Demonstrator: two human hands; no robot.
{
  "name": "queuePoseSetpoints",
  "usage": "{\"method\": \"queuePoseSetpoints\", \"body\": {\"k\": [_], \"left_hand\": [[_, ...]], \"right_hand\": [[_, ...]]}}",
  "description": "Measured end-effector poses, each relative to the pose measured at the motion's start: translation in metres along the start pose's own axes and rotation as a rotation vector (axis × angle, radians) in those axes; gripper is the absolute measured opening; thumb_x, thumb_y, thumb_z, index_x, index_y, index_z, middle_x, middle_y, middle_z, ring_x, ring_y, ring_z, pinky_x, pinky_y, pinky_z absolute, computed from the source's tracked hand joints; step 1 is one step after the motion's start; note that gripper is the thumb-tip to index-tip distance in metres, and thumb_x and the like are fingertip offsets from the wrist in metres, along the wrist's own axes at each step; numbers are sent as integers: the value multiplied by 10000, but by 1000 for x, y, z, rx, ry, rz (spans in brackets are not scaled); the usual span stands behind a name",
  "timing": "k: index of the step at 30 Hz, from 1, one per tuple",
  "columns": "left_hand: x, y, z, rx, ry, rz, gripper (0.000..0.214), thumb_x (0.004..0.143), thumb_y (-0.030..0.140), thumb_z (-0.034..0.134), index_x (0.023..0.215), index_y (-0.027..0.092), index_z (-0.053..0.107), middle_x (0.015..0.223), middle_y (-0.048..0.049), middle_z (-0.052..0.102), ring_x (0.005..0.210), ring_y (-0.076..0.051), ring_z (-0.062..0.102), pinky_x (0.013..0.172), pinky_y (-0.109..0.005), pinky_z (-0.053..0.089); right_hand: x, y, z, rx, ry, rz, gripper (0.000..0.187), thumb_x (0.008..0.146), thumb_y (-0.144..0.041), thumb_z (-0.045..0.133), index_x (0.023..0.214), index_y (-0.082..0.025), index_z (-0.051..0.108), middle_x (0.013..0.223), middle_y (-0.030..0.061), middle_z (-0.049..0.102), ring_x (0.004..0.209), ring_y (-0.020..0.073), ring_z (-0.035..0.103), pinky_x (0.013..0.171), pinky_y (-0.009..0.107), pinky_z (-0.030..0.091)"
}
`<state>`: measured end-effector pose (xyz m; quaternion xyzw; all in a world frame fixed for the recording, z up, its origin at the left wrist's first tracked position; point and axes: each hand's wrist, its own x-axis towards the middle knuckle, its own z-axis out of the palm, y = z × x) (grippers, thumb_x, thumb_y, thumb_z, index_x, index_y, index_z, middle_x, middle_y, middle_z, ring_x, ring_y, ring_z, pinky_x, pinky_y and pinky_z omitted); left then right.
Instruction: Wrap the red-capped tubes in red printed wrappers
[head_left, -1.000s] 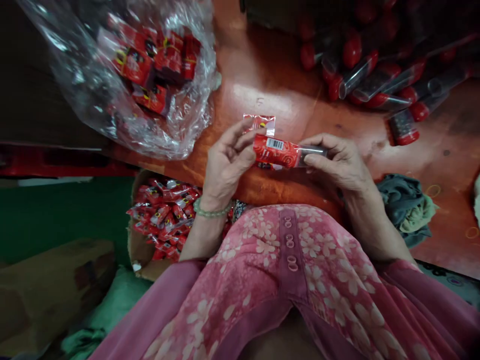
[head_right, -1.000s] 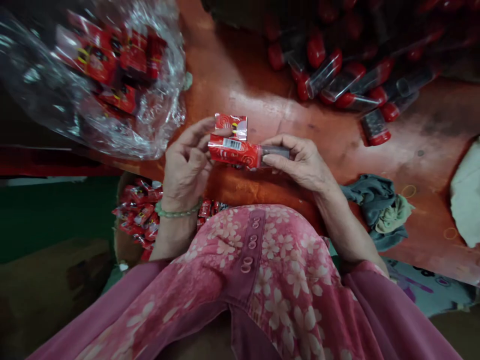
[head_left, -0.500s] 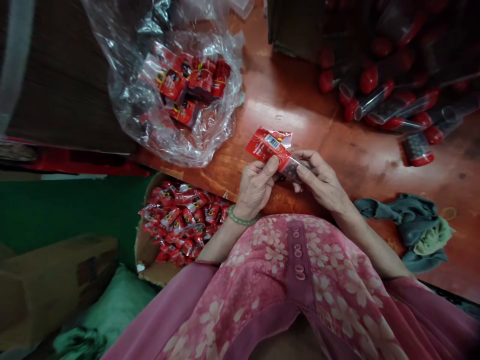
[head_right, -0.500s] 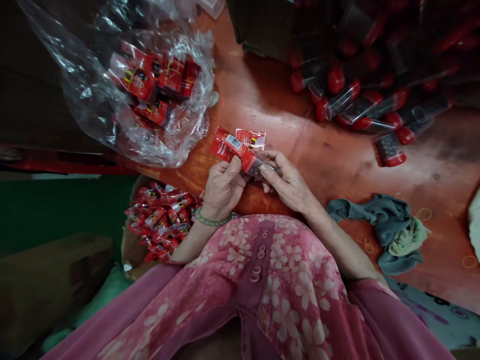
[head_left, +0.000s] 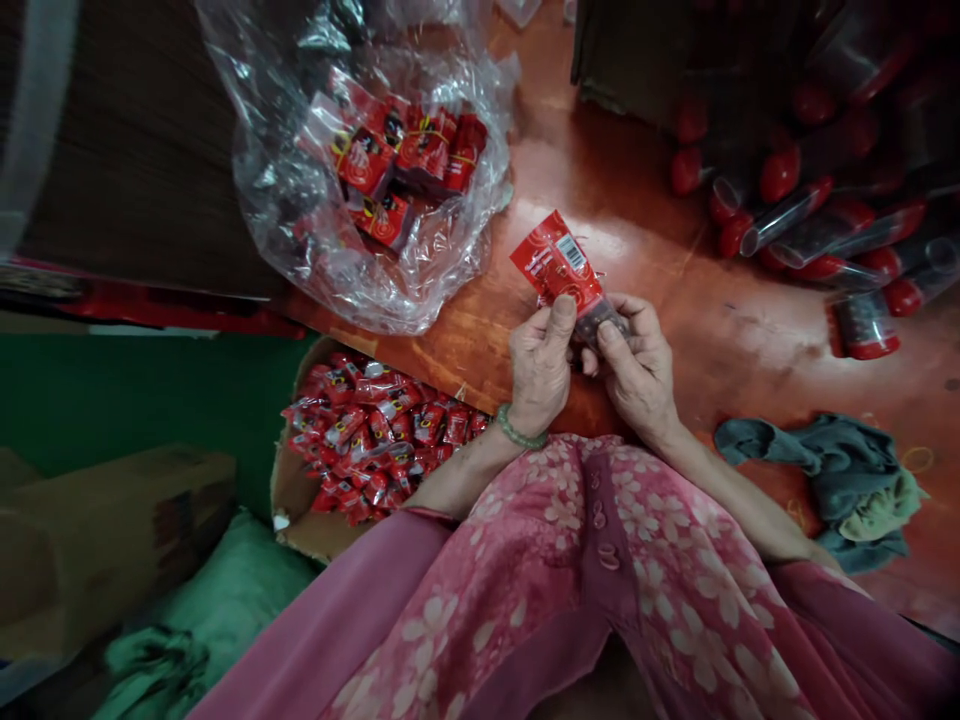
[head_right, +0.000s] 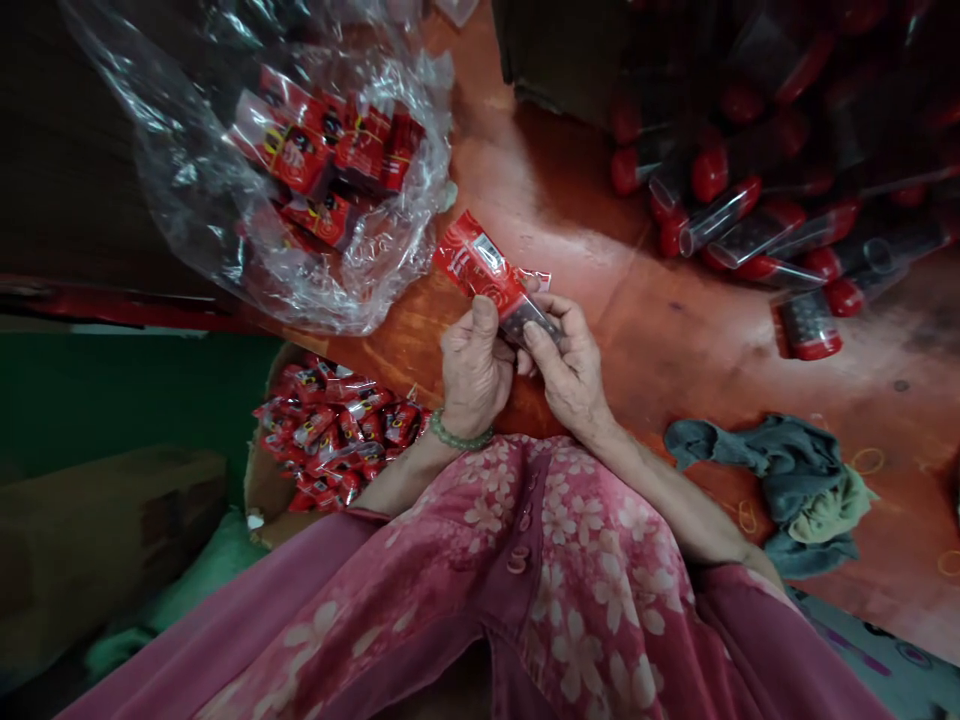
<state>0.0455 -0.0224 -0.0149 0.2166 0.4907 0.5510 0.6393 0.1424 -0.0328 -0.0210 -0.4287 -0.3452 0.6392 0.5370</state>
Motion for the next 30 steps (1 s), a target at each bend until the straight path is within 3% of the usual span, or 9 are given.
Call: {"method": "queuePoseSetpoints", "body": {"k": [6, 15, 21, 26, 30], "left_hand": [[3, 2, -9, -29, -73, 10, 590, 788, 748, 682, 702, 171, 590, 593, 39, 586, 429, -51, 508, 431, -200, 400], [7, -3, -7, 76, -55, -39, 607, 751, 762, 702, 649, 177, 574, 479, 65, 512, 390, -38, 439, 410, -200, 338], [8, 3, -9, 12, -76, -37, 512, 690, 635, 843, 856, 179, 683, 612, 47, 652, 413, -39, 483, 410, -192, 365], [10, 12, -6, -12, -75, -24, 493, 757, 626, 794, 946, 173, 754, 804, -24, 763, 487, -64, 550, 409, -208, 370], [8, 10, 2, -34, -56, -24, 448, 719, 572, 844, 896, 164, 786, 859, -43, 778, 573, -73, 590, 434, -195, 355]], "right_hand": [[5, 2, -5, 65, -45, 94, 373, 872, -499, 764, 1106, -283, 569, 783, -69, 663, 537, 65, 573, 519, 183, 477], [7, 5, -3, 0, -26, 56, 355, 884, -503, 747, 1103, -308, 548, 729, -89, 590, 538, 77, 562, 536, 209, 477], [13, 4, -7, 72, -62, 172, 415, 828, -533, 791, 1058, -293, 542, 728, -92, 595, 510, 67, 544, 506, 194, 460], [9, 1, -6, -74, -105, 113, 373, 857, -526, 770, 1028, -266, 565, 666, -85, 596, 531, 78, 559, 545, 200, 480], [6, -6, -5, -201, -48, -11, 346, 863, -509, 772, 991, -264, 564, 728, -74, 607, 556, 67, 567, 554, 195, 495]]}}
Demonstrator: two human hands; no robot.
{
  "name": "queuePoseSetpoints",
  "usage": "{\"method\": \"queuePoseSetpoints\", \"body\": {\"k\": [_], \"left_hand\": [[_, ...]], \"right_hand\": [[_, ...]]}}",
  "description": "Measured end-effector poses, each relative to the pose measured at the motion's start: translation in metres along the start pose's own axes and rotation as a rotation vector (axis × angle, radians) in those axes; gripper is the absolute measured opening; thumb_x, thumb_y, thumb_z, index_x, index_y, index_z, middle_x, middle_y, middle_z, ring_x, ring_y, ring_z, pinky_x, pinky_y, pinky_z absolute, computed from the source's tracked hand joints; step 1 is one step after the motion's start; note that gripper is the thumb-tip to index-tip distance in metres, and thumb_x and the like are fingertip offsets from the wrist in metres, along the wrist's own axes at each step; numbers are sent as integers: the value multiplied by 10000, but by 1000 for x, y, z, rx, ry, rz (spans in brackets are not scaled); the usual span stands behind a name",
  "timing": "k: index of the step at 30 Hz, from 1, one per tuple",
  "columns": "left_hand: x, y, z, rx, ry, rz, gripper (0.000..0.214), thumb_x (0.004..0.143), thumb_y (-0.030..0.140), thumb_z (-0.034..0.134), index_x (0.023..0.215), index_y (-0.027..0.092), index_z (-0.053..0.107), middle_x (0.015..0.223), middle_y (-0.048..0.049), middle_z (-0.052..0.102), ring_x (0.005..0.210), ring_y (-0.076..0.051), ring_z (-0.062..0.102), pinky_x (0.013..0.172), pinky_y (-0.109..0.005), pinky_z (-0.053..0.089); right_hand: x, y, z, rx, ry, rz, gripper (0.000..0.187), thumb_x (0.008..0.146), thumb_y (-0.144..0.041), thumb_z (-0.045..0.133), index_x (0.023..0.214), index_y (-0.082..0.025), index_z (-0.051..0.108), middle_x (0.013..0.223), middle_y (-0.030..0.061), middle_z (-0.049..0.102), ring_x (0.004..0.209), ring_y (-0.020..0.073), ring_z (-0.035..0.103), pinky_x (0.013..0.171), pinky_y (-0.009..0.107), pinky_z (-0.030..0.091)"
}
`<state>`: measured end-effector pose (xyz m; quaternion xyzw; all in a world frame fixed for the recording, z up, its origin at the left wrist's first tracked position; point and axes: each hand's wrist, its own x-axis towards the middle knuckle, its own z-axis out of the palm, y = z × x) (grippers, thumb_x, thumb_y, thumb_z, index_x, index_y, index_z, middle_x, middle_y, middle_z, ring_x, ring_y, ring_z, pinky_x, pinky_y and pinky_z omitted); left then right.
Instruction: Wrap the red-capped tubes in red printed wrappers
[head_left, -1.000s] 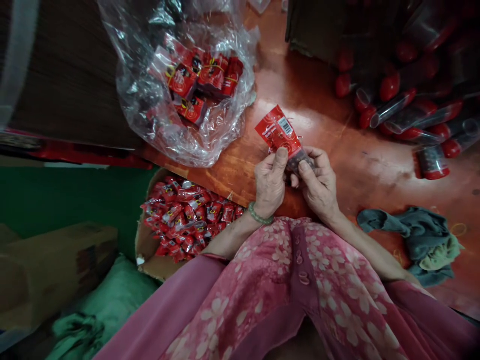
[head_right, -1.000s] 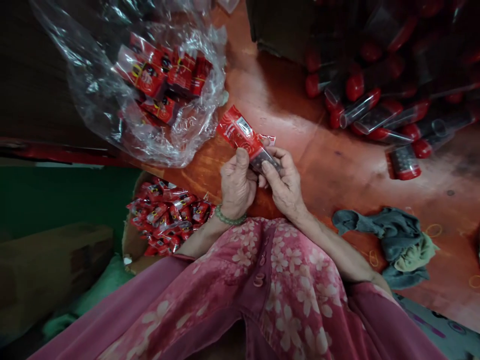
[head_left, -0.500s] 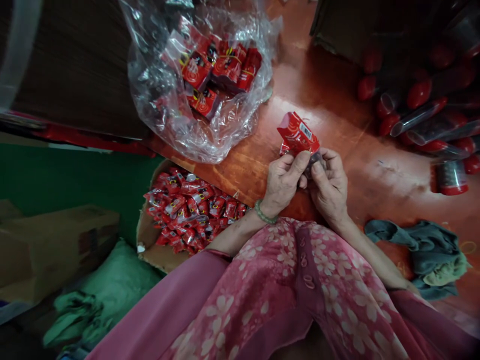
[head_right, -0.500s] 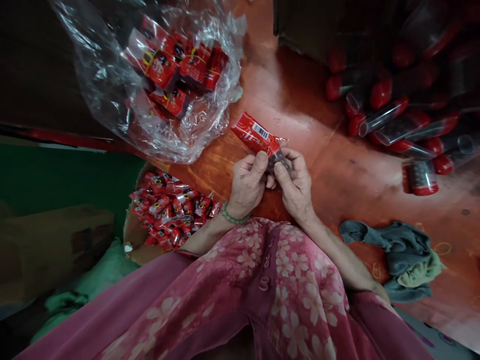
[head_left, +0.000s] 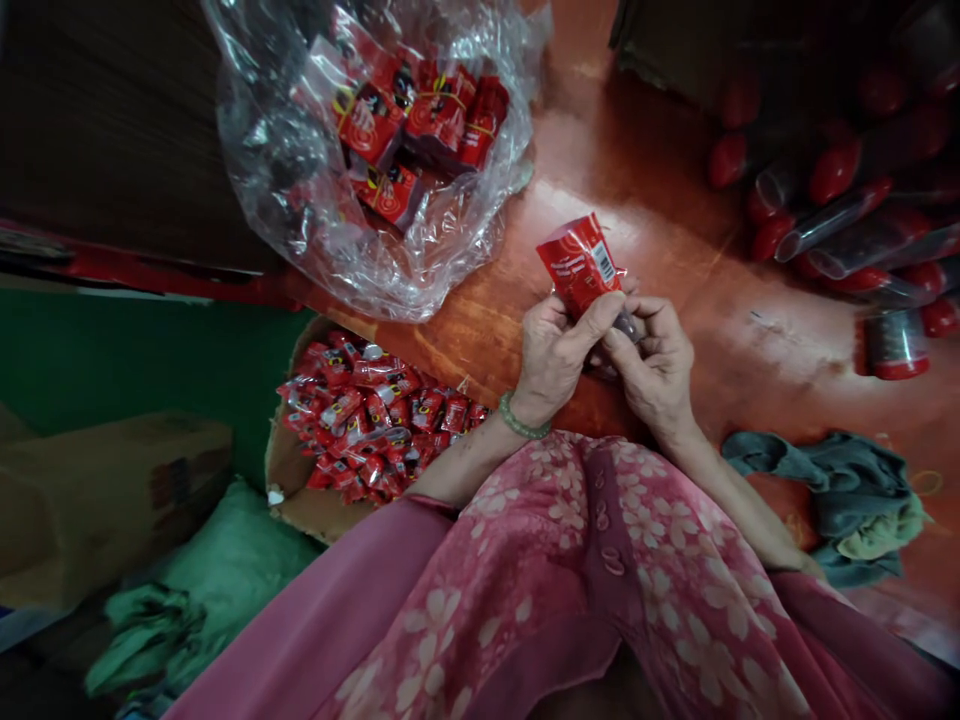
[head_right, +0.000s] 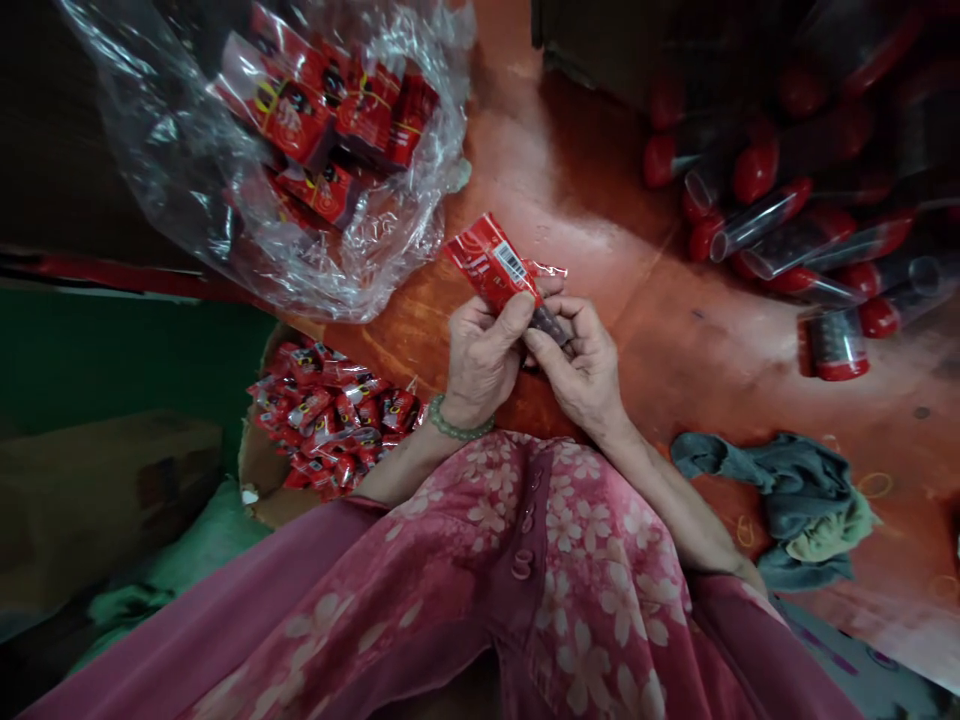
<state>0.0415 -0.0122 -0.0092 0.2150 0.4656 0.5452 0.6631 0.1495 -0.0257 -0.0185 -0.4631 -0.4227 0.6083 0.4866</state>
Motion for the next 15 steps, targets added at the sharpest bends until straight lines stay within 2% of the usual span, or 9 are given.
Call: {"method": "queuePoseSetpoints", "body": {"k": [3, 6, 8, 11, 15], "left_hand": [[-2, -4, 2, -14, 8, -21, 452, 670, 557, 884, 855, 157, 779, 780, -23, 750, 547, -56, 550, 447, -188, 350], [-2, -4, -1, -44, -6, -78, 461, 665, 557, 889, 835, 147, 764, 672, 3, 694, 471, -39, 476, 429, -196, 343], [-1, -1, -4, -53, 7, -106, 457, 667, 560, 884, 825, 150, 757, 671, 4, 696, 458, -39, 471, 422, -197, 338], [0, 5, -6, -79, 20, -80, 427, 665, 547, 882, 835, 173, 765, 779, -19, 756, 550, -75, 586, 465, -192, 385], [-6, 3, -2, -113, 9, -44, 408, 663, 530, 884, 860, 186, 783, 845, -39, 782, 736, -142, 702, 598, -223, 490]], "right_hand": [[1, -2, -4, -34, 8, -20, 356, 865, -528, 764, 983, -263, 557, 723, -76, 605, 556, 71, 573, 558, 198, 508], [2, 0, -10, 3, -83, 49, 389, 856, -560, 760, 1005, -260, 562, 713, -74, 623, 560, 77, 599, 535, 188, 501], [3, 2, -12, 25, -142, 83, 421, 837, -574, 772, 1034, -253, 586, 743, -64, 654, 594, 81, 628, 562, 189, 518], [1, 2, -12, 7, -127, 81, 395, 824, -541, 798, 1029, -238, 648, 789, -48, 683, 642, 79, 649, 638, 202, 548], [-6, -2, -5, -15, -58, 76, 366, 794, -539, 819, 944, -234, 684, 798, -35, 690, 650, 102, 646, 659, 240, 571]]}}
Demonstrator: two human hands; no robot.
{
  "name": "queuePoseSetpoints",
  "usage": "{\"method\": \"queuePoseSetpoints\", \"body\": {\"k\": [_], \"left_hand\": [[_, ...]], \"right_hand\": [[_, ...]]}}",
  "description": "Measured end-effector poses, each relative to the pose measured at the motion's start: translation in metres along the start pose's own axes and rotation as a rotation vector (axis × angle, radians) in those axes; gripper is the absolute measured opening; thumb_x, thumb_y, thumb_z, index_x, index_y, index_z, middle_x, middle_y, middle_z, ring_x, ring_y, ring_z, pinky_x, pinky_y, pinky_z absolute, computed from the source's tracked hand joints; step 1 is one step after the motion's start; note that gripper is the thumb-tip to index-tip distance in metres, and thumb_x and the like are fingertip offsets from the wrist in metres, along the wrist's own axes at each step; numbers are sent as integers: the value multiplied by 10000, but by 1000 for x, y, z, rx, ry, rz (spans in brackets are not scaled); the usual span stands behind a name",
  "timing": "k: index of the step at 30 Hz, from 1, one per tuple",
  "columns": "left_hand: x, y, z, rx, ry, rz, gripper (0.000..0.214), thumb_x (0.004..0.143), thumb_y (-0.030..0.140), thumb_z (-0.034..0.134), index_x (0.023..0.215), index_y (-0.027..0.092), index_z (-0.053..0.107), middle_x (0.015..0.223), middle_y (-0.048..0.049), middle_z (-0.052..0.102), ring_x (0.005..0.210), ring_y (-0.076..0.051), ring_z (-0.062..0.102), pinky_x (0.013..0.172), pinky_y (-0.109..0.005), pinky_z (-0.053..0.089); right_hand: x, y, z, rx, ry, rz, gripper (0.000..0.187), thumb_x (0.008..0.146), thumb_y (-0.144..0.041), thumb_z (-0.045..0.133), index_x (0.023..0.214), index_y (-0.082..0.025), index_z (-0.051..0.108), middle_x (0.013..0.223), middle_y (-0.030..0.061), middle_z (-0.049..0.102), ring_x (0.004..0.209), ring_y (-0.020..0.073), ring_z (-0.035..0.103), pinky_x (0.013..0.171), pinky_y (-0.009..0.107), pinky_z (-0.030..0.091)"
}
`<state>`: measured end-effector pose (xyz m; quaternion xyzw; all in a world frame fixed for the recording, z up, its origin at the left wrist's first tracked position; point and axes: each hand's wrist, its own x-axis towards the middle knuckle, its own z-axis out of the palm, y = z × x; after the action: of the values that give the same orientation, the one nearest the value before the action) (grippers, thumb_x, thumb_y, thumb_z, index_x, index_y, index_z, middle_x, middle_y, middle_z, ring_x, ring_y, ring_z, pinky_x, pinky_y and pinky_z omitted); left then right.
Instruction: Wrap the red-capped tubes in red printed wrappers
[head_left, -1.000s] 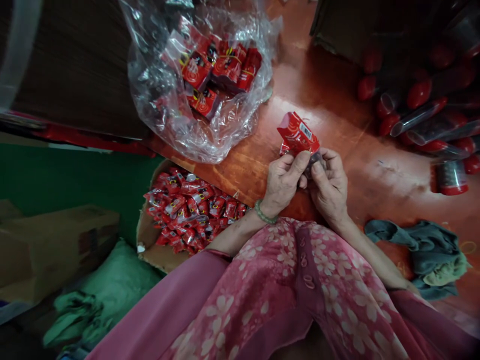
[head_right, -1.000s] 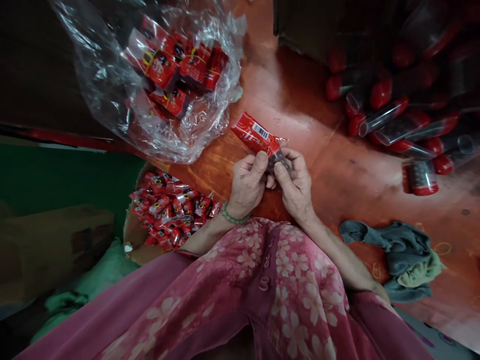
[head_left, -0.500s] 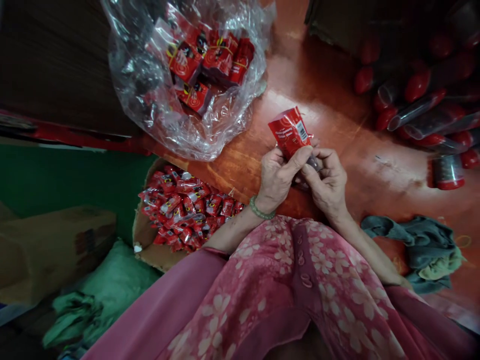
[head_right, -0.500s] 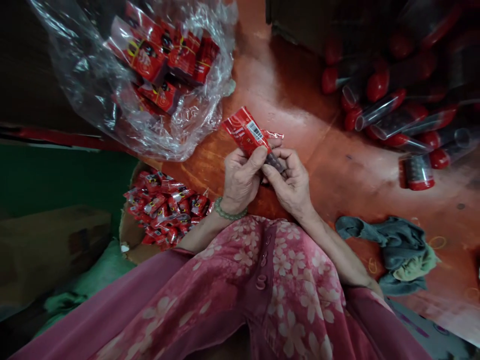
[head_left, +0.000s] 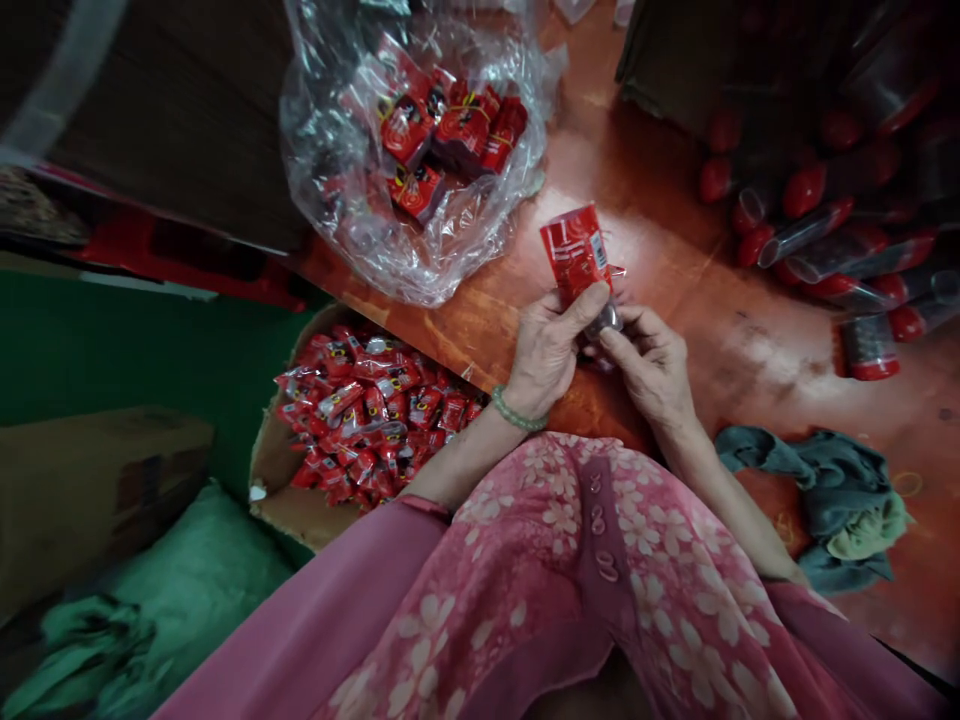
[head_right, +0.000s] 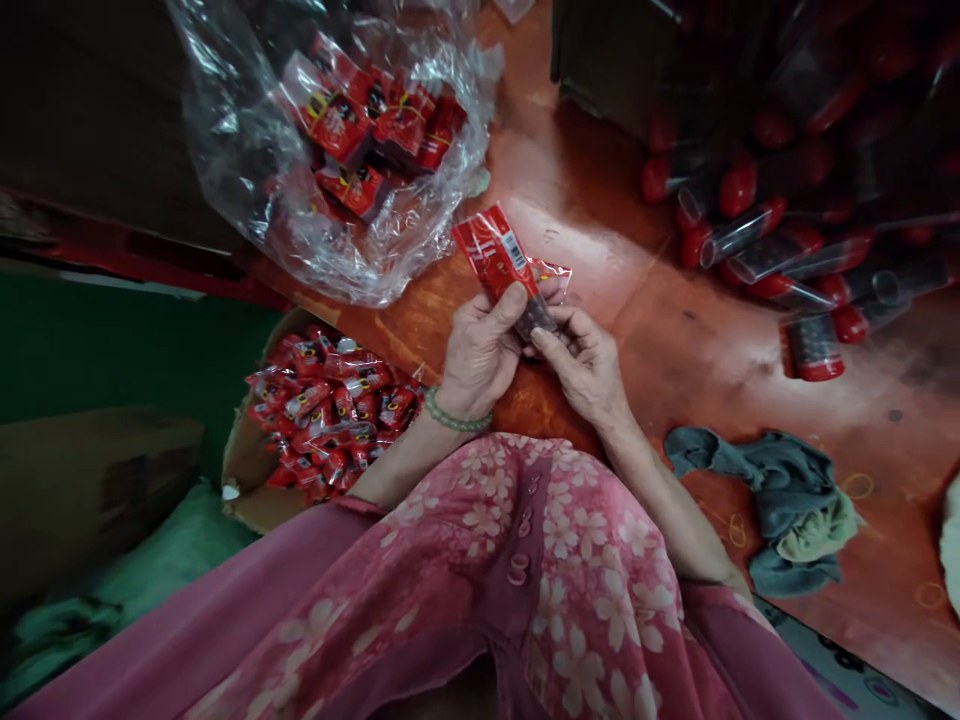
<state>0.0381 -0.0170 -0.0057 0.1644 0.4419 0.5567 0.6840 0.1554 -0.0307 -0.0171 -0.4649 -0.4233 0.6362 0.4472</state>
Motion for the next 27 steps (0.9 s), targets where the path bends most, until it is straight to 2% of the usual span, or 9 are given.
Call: {"method": "queuePoseSetpoints", "body": {"k": [4, 7, 10, 13, 16, 21, 27], "left_hand": [[-10, -9, 1, 57, -35, -4, 419, 644, 524, 904, 831, 168, 784, 815, -26, 768, 768, -134, 694, 716, -241, 525], [-14, -10, -2, 93, -75, -3, 437, 622, 529, 920, 789, 154, 770, 779, -8, 748, 705, -106, 653, 689, -222, 505], [-15, -7, -7, 74, -90, 42, 466, 652, 557, 897, 871, 165, 773, 826, -14, 763, 703, -97, 648, 666, -206, 490], [-15, -8, -11, 63, -103, 67, 480, 741, 586, 829, 974, 170, 773, 954, -60, 793, 785, -124, 696, 667, -205, 497], [-16, -13, -11, 81, -119, 50, 489, 770, 590, 801, 1008, 163, 775, 1066, -100, 796, 878, -160, 733, 690, -211, 519], [-19, -19, -11, 43, -183, 15, 477, 752, 560, 832, 1026, 173, 786, 1123, -105, 790, 1015, -202, 740, 898, -290, 558], [-21, -15, -13, 51, -230, -42, 481, 747, 563, 835, 1022, 171, 798, 1127, -109, 785, 1013, -208, 730, 862, -287, 549]], "right_hand": [[-7, -2, 2, -7, 45, -48, 382, 781, -572, 816, 895, -233, 684, 773, -32, 674, 672, 121, 633, 685, 264, 583], [-10, -3, -1, -5, 53, -58, 359, 796, -556, 810, 893, -234, 684, 770, -43, 651, 661, 108, 612, 679, 247, 576], [-10, -4, -3, -21, -3, -45, 323, 824, -513, 798, 914, -222, 690, 760, -45, 655, 647, 95, 624, 664, 227, 568], [-9, -1, -3, -25, -47, -21, 365, 796, -512, 819, 951, -213, 677, 777, -37, 684, 639, 93, 646, 650, 224, 578], [-8, 4, -2, 4, -1, -14, 413, 750, -510, 851, 960, -225, 639, 791, -43, 690, 638, 93, 654, 663, 232, 603], [-7, 9, -3, 50, 65, -97, 419, 705, -475, 882, 870, -238, 578, 712, -73, 658, 586, 77, 630, 605, 190, 575], [-6, 8, -5, -39, 136, -160, 386, 646, -415, 908, 743, -227, 585, 610, -76, 639, 467, 80, 572, 483, 189, 522]]}}
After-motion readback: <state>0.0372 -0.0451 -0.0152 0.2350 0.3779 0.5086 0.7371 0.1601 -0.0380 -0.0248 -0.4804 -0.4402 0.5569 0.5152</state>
